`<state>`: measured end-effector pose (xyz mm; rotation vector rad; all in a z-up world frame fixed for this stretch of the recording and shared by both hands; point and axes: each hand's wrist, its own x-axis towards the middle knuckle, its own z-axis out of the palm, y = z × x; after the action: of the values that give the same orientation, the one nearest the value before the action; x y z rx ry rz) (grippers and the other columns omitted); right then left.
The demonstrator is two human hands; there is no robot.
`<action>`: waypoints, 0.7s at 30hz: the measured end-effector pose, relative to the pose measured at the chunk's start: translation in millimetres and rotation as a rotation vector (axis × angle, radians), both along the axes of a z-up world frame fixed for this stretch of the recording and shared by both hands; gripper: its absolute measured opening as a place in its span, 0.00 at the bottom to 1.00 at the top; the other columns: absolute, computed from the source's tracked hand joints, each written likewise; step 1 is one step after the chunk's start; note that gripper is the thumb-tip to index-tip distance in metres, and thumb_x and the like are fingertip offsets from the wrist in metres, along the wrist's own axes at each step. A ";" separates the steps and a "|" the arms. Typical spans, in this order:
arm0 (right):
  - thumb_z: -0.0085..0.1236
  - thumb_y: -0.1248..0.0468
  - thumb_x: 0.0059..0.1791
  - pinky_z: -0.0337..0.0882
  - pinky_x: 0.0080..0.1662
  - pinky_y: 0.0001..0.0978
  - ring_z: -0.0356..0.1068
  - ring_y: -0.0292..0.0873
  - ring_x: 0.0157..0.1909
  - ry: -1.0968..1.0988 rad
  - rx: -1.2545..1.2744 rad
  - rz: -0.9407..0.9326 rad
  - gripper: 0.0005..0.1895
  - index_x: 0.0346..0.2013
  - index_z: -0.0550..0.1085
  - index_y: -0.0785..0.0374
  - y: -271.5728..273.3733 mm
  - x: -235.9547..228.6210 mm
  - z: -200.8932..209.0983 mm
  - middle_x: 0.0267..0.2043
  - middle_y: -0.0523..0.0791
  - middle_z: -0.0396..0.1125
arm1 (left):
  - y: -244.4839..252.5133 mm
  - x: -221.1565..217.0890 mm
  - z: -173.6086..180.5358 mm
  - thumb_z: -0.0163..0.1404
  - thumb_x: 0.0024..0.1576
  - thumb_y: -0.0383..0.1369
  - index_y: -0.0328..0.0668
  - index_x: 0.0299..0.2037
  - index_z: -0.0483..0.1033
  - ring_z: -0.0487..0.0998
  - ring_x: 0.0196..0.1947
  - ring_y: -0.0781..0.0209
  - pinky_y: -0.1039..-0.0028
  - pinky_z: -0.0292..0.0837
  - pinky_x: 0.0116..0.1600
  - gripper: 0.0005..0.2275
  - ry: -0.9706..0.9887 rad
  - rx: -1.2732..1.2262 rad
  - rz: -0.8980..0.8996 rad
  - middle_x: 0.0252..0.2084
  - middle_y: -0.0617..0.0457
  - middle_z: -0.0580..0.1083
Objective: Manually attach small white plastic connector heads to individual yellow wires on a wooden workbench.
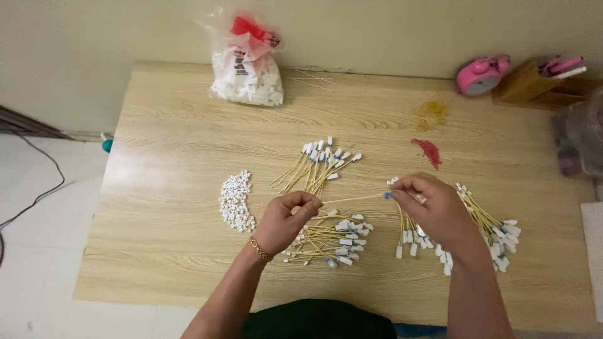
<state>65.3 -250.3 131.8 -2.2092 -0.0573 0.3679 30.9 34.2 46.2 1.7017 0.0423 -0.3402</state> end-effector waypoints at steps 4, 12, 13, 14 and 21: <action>0.63 0.61 0.50 0.68 0.54 0.43 0.68 0.51 0.54 -0.582 -0.198 0.275 0.09 0.42 0.81 0.61 33.8 -4.9 -5.8 0.51 0.52 0.72 | -7.5 -4.7 17.1 0.54 0.61 0.35 0.35 0.42 0.83 0.77 0.33 0.72 0.79 0.75 0.39 0.10 -0.018 -0.047 0.021 0.32 0.56 0.80; 0.61 0.61 0.50 0.72 0.37 0.31 0.72 0.38 0.34 -0.139 0.083 0.179 0.08 0.38 0.78 0.63 77.8 -12.7 -5.8 0.33 0.42 0.71 | -14.0 -10.9 9.6 0.53 0.62 0.29 0.32 0.48 0.80 0.79 0.39 0.70 0.79 0.76 0.45 0.09 0.039 -0.316 0.100 0.38 0.53 0.80; 0.60 0.62 0.50 0.71 0.36 0.30 0.70 0.37 0.33 -0.146 0.105 0.166 0.08 0.37 0.78 0.64 78.0 -14.2 -6.7 0.32 0.42 0.71 | -14.3 -11.9 4.1 0.53 0.62 0.27 0.31 0.49 0.79 0.80 0.41 0.69 0.79 0.77 0.48 0.09 0.031 -0.409 0.110 0.40 0.53 0.81; 0.60 0.62 0.50 0.71 0.36 0.30 0.70 0.37 0.33 -0.146 0.105 0.168 0.08 0.37 0.78 0.64 75.8 -15.1 -15.3 0.32 0.42 0.71 | -15.6 -12.4 0.9 0.53 0.62 0.27 0.31 0.49 0.79 0.80 0.41 0.69 0.79 0.77 0.48 0.09 0.031 -0.409 0.111 0.40 0.53 0.81; 0.58 0.63 0.52 0.66 0.32 0.23 0.63 0.29 0.30 0.013 0.384 0.032 0.07 0.39 0.77 0.65 67.3 -17.9 -47.1 0.29 0.37 0.67 | -19.8 -12.8 -2.0 0.50 0.63 0.26 0.33 0.52 0.79 0.80 0.43 0.69 0.77 0.77 0.51 0.10 0.030 -0.443 0.115 0.41 0.52 0.81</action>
<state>47.5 -183.0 84.7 -1.8282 -0.1442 0.3558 18.1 14.4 44.1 1.2502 0.0807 -0.2653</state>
